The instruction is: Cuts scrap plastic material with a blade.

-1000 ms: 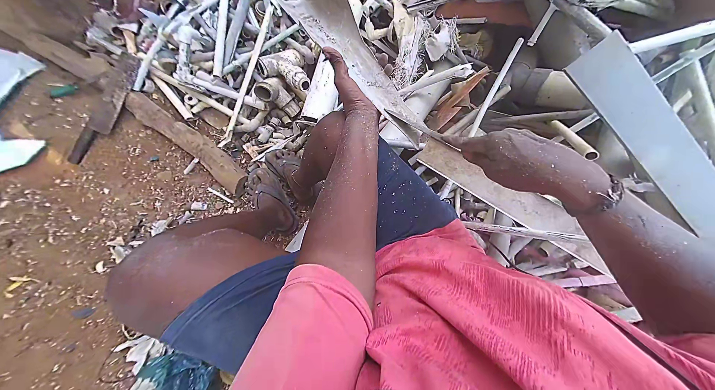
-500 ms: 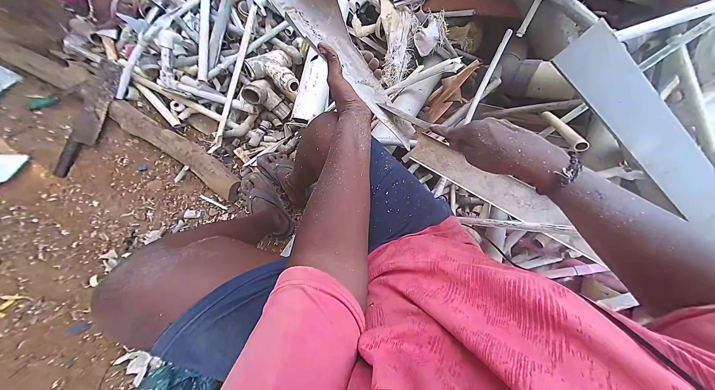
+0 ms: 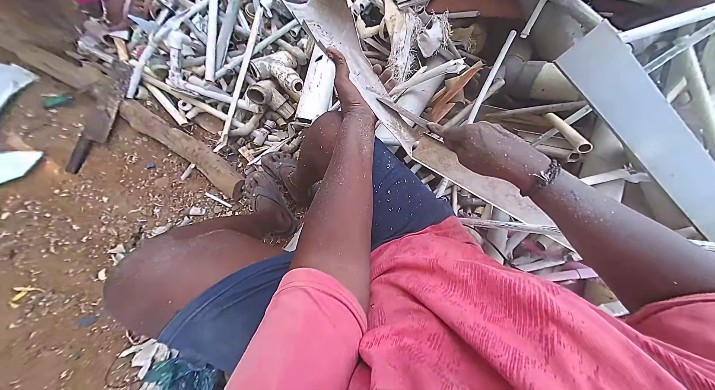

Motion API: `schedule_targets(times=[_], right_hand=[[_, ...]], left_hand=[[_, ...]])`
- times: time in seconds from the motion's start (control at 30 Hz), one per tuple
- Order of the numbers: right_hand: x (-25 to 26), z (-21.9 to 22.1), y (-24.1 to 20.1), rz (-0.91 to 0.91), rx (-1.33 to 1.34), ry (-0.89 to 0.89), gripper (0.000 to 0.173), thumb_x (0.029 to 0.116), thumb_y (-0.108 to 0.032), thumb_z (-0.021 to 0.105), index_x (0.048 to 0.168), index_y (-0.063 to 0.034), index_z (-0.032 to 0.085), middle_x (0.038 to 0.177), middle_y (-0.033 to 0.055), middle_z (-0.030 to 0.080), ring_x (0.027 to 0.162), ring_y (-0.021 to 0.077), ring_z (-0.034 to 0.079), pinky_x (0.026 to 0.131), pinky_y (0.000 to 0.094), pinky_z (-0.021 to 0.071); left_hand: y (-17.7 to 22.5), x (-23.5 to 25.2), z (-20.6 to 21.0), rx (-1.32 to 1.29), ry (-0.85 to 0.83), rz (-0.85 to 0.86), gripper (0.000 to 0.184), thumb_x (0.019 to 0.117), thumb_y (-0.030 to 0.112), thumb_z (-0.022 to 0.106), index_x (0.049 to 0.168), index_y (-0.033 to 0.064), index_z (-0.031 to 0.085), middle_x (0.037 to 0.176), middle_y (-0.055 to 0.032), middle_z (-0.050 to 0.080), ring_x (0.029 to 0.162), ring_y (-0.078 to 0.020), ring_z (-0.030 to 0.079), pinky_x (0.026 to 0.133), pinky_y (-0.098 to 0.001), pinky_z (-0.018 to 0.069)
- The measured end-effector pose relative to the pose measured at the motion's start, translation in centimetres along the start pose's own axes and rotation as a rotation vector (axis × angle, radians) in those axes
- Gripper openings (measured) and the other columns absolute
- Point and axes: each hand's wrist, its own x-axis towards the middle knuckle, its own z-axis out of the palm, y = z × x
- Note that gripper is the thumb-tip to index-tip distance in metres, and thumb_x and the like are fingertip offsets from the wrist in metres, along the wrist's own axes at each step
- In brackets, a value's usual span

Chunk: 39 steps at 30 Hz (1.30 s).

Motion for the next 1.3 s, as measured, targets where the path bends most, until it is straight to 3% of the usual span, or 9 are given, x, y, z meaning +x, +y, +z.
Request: schedule_targets(times=[0.13,0.23,0.43,0.57,0.67,0.93,1.07,1.2,1.3], right_hand=[[-1.8,0.2,0.0,-0.033,-0.035,0.074,0.041,0.1086,-0.020,0.047,0.147,-0.0279,0.059,0.087,0.0119,0.072,0.080,0.0339,0.069,0.070,0.0568,0.0534],[1.7,0.5,-0.3,0.004,-0.045,0.044,0.048,0.1077,-0.017,0.042,0.154,-0.0275,0.050,0.101,0.0155,0.072,0.096,0.0376,0.069,0.081,0.0599,0.0524],[-0.2,-0.2,-1.9,-0.012,-0.062,0.026,0.044,0.1088,-0.020,0.045,0.150,-0.0285,0.055,0.095,0.0142,0.073,0.088,0.0366,0.070,0.075,0.0580,0.0532],[2.4,0.4,-1.4,-0.013,-0.069,0.054,0.047,0.1082,-0.019,0.043,0.153,-0.0271,0.051,0.102,0.0159,0.073,0.096,0.0381,0.070,0.082,0.0600,0.0527],[4.9,0.1,-2.1,-0.018,-0.040,0.067,0.045,0.1061,-0.018,0.044,0.149,-0.0245,0.055,0.107,0.0162,0.072,0.101,0.0389,0.069,0.084,0.0615,0.0522],[-5.8,1.1,1.4,0.013,0.038,0.018,0.028,0.1074,-0.021,0.050,0.128,-0.0223,0.069,0.085,0.0081,0.069,0.078,0.0292,0.068,0.068,0.0549,0.0527],[-4.3,2.5,0.5,0.019,0.088,0.073,0.039,0.1080,-0.019,0.049,0.143,-0.0268,0.062,0.094,0.0105,0.074,0.082,0.0315,0.070,0.071,0.0576,0.0545],[-4.9,1.8,2.0,-0.082,0.141,0.019,0.020,0.1056,-0.017,0.054,0.100,-0.0144,0.072,0.077,0.0042,0.065,0.070,0.0219,0.064,0.063,0.0482,0.0516],[-5.3,0.7,2.4,-0.088,0.135,-0.010,0.033,0.1070,-0.017,0.051,0.133,-0.0215,0.070,0.092,0.0055,0.072,0.081,0.0226,0.068,0.073,0.0503,0.0534]], left_hand=[[0.9,0.2,-0.1,-0.014,0.048,0.023,0.084,0.0948,0.081,0.029,0.135,0.0102,0.050,0.103,-0.0194,0.066,0.087,-0.0327,0.069,0.076,-0.0512,0.0596],[-0.4,0.0,0.1,0.018,-0.011,0.012,0.079,0.0960,0.079,0.028,0.120,0.0089,0.056,0.089,-0.0154,0.065,0.079,-0.0290,0.068,0.071,-0.0490,0.0592],[0.8,0.9,-0.8,0.022,0.013,0.029,0.090,0.0929,0.084,0.024,0.136,0.0097,0.048,0.108,-0.0188,0.065,0.095,-0.0335,0.067,0.081,-0.0527,0.0575],[-0.1,0.7,-0.6,0.043,-0.044,0.026,0.086,0.0945,0.083,0.023,0.120,0.0070,0.055,0.094,-0.0167,0.064,0.085,-0.0321,0.067,0.075,-0.0522,0.0576],[-0.3,0.0,-0.4,0.030,-0.050,0.034,0.084,0.0954,0.081,0.023,0.125,0.0080,0.053,0.092,-0.0185,0.065,0.083,-0.0337,0.068,0.075,-0.0546,0.0590],[1.6,0.6,-0.3,-0.095,-0.014,0.119,0.085,0.0979,0.079,0.018,0.120,0.0045,0.055,0.093,-0.0171,0.066,0.082,-0.0296,0.069,0.074,-0.0473,0.0596],[0.6,0.7,-0.3,-0.037,-0.091,0.108,0.087,0.0971,0.080,0.017,0.124,0.0052,0.054,0.096,-0.0165,0.066,0.083,-0.0289,0.069,0.076,-0.0480,0.0598],[1.3,0.3,-0.4,-0.026,-0.085,0.098,0.089,0.0963,0.081,0.017,0.126,0.0045,0.053,0.097,-0.0177,0.067,0.084,-0.0302,0.070,0.076,-0.0492,0.0598],[1.7,0.3,-0.2,-0.115,-0.062,0.127,0.090,0.0953,0.082,0.015,0.118,0.0045,0.055,0.088,-0.0164,0.066,0.076,-0.0287,0.069,0.070,-0.0475,0.0601]])
